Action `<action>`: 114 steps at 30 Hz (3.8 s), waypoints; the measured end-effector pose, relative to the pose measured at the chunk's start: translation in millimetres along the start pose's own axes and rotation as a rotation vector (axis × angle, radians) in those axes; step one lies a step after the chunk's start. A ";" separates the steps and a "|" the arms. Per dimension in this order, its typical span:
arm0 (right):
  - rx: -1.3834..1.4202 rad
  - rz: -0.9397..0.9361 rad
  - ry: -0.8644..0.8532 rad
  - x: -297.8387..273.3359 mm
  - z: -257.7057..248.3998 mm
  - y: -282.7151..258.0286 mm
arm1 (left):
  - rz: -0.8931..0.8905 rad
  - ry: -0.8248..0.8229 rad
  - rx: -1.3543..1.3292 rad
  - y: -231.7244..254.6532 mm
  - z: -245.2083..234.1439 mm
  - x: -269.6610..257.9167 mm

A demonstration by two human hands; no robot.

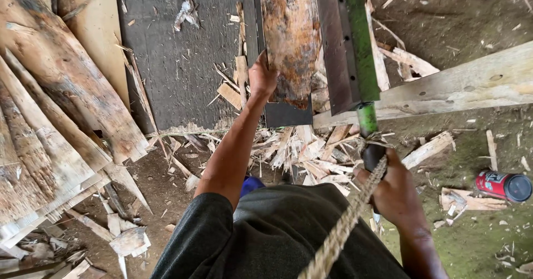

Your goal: Using a manual guillotine-style cutter to trim and cut thin strips of wood or bark in a rustic workshop.

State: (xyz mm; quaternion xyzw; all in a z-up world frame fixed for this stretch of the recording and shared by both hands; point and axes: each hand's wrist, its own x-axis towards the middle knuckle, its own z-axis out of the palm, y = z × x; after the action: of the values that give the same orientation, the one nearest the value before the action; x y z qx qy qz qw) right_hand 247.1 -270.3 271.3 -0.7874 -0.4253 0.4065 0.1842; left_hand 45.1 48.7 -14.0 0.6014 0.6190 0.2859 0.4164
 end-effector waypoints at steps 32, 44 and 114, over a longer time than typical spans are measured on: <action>-0.041 0.102 0.002 46.8 76.9 52.1 | -0.270 -0.226 -0.052 -31.4 -194.8 -81.6; -0.089 0.204 0.014 36.6 59.2 40.4 | -0.028 -0.425 0.753 24.6 -241.5 18.8; -0.194 0.009 0.038 41.9 65.2 71.7 | -0.111 -0.183 -0.971 -33.2 -157.6 -50.6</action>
State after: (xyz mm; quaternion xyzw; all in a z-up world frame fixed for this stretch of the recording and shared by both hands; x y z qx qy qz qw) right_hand 245.3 -280.5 166.2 -0.8110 -0.4555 0.3493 0.1129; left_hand -110.7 18.5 43.5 0.3268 0.4062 0.4646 0.7157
